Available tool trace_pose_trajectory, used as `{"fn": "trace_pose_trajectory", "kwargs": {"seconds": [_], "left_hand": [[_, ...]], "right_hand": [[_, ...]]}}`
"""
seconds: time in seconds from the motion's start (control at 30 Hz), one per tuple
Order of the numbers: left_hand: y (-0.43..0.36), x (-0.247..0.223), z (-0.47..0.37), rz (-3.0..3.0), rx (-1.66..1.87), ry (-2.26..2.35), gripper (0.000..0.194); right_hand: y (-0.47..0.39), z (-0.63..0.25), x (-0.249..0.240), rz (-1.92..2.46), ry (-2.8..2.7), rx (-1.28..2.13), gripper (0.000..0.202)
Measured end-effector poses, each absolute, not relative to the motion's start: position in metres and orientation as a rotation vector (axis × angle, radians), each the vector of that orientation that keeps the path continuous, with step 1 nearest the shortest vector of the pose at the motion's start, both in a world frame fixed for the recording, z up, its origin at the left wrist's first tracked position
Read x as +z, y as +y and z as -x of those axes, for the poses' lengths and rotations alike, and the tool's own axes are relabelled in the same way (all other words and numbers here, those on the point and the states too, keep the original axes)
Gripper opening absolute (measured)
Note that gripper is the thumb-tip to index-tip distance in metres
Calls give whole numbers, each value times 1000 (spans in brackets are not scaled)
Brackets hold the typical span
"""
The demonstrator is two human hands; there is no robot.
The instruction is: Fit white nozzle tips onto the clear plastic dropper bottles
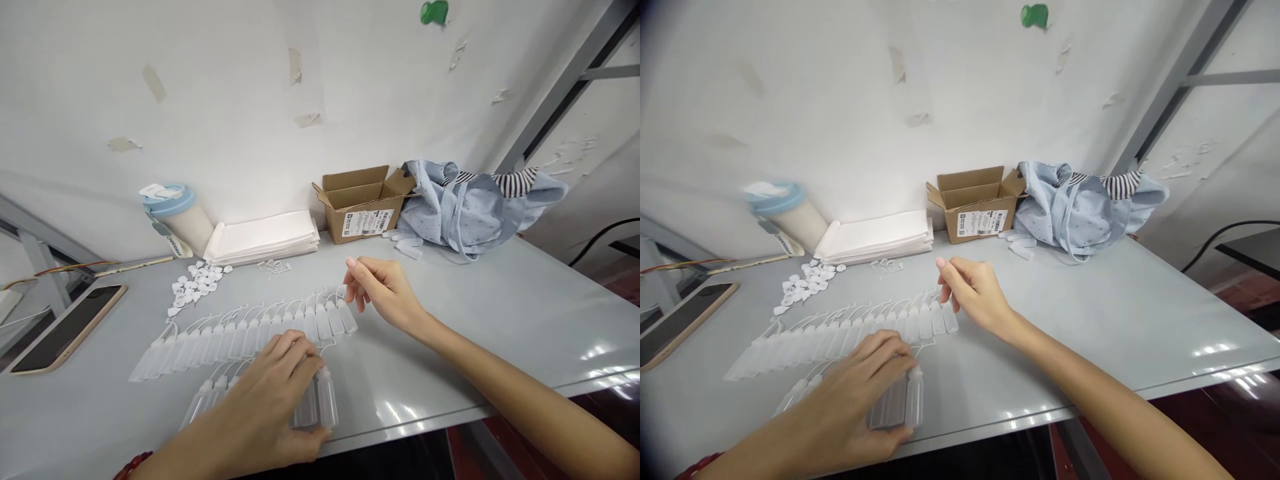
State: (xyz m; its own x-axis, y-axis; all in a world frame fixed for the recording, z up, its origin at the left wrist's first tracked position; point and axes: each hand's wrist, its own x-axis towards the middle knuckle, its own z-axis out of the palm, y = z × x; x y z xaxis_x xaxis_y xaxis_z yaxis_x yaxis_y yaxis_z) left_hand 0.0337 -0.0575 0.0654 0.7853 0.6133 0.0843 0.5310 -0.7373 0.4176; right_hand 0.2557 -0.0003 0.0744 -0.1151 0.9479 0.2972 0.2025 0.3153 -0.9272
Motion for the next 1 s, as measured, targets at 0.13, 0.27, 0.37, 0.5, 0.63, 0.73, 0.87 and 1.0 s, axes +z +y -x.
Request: {"fn": "trace_pose_trajectory", "kwargs": {"seconds": [0.13, 0.27, 0.37, 0.5, 0.63, 0.73, 0.87, 1.0], "left_hand": [[-57, 66, -33, -2629, 285, 889, 35], [-56, 66, -32, -2653, 258, 898, 34], [-55, 66, -32, -2661, 238, 916, 34], [-54, 67, -32, -2656, 211, 931, 33], [-55, 69, -32, -2652, 208, 935, 33], [-56, 70, -32, -2664, 190, 938, 34], [-56, 70, -33, -2676, 169, 948, 43], [-56, 69, -35, -2681, 169, 940, 47]], "right_hand": [[5, -258, 72, 1109, -1568, 857, 46], [12, -264, 70, 1139, -1562, 783, 46], [20, -272, 69, 1170, -1550, 720, 45], [31, -283, 66, 1221, -1524, 637, 44], [41, -296, 64, 1268, -1482, 572, 44], [47, -305, 64, 1325, -1474, 519, 44], [54, -314, 64, 1409, -1482, 433, 42], [58, -321, 64, 1488, -1492, 362, 38]]}}
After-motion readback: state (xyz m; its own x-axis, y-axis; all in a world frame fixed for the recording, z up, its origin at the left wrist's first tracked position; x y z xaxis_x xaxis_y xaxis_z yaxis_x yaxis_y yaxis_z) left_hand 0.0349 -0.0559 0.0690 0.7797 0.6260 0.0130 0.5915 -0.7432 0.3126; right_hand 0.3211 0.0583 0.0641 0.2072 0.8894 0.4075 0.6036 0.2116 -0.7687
